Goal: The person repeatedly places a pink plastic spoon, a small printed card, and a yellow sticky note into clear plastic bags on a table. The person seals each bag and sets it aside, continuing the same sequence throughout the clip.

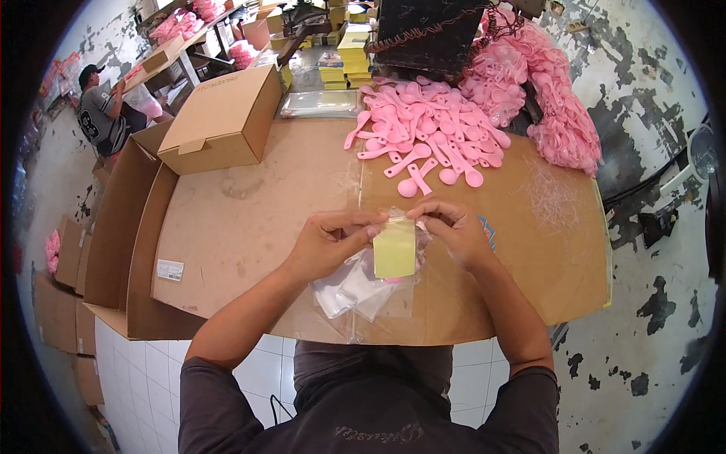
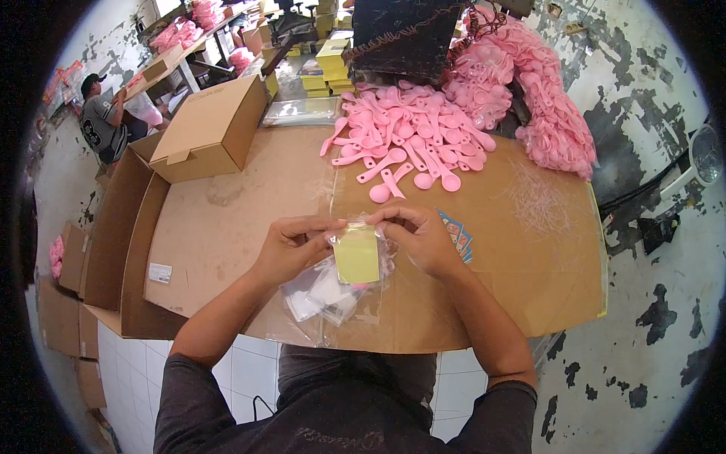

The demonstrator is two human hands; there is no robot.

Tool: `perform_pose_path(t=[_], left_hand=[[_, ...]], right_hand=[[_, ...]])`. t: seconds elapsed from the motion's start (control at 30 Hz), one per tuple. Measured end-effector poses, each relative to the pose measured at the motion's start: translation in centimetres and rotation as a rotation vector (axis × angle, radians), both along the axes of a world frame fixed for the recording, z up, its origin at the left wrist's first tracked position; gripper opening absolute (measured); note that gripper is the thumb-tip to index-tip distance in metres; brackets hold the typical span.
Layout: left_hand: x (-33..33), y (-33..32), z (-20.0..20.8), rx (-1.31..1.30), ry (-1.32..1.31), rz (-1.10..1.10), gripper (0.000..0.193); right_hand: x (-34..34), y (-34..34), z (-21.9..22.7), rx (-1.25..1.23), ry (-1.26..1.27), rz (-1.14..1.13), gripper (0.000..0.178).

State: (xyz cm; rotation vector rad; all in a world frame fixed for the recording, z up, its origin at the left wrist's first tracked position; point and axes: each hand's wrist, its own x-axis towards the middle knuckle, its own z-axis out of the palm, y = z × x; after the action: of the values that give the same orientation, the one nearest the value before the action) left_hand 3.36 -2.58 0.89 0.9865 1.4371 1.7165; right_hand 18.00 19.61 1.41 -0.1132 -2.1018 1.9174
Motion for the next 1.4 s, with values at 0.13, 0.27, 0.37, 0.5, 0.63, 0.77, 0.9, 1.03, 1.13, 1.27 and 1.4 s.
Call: perform_pose_path(t=[0.13,0.27,0.37,0.5,0.63,0.77,0.9,1.03,1.13,1.27,1.4], left_hand=[[-0.6,-0.4,0.1,0.148,-0.221,-0.125,0.026],[-0.4,-0.2,-0.7,0.02,-0.2,-0.041,0.025],[-0.1,0.1,-0.5,-0.093,-0.062,0.018,0.024],[-0.1,0.1,-0.7,-0.122,-0.029,0.047,0.023],[0.3,0.2,0.2,-0.111,-0.117,0.092,0.028],[0.9,0.1,1.3,0.039,-0.027,0.058,0.031],[-0.1,-2.7,1.9,-0.145,0.017,0.02,0.025],[-3.2,-8.4,2.1,-0.105,0.088,0.325,0.023],[-7.9,-15.7,1.6,0.266,0.013,0.738,0.038],[-9.5,-17.6,4.9,0.613,-0.196,0.802,0.051],[-7.2,-12.7,2.7,-0.012,0.084,0.662,0.045]], right_hand=[[0.1,0.3,0.0,-0.108,-0.005,0.04,0.015],[0.1,0.0,-0.4,-0.048,-0.021,0.059,0.016],[0.2,0.2,-0.6,-0.077,-0.054,0.052,0.019],[0.0,0.0,-0.3,-0.064,-0.065,0.088,0.031],[0.2,-0.5,-0.1,-0.028,-0.091,0.192,0.039],[0.6,-0.7,0.4,-0.057,-0.077,0.154,0.04],[0.7,0.0,1.1,0.013,-0.014,0.126,0.032],[1.8,4.2,1.7,0.914,-0.093,-0.312,0.031],[2.8,6.9,1.0,1.019,-0.169,-0.414,0.037],[3.6,8.0,1.1,1.1,-0.165,-0.422,0.036],[4.4,7.9,2.3,1.075,-0.356,-0.277,0.038]])
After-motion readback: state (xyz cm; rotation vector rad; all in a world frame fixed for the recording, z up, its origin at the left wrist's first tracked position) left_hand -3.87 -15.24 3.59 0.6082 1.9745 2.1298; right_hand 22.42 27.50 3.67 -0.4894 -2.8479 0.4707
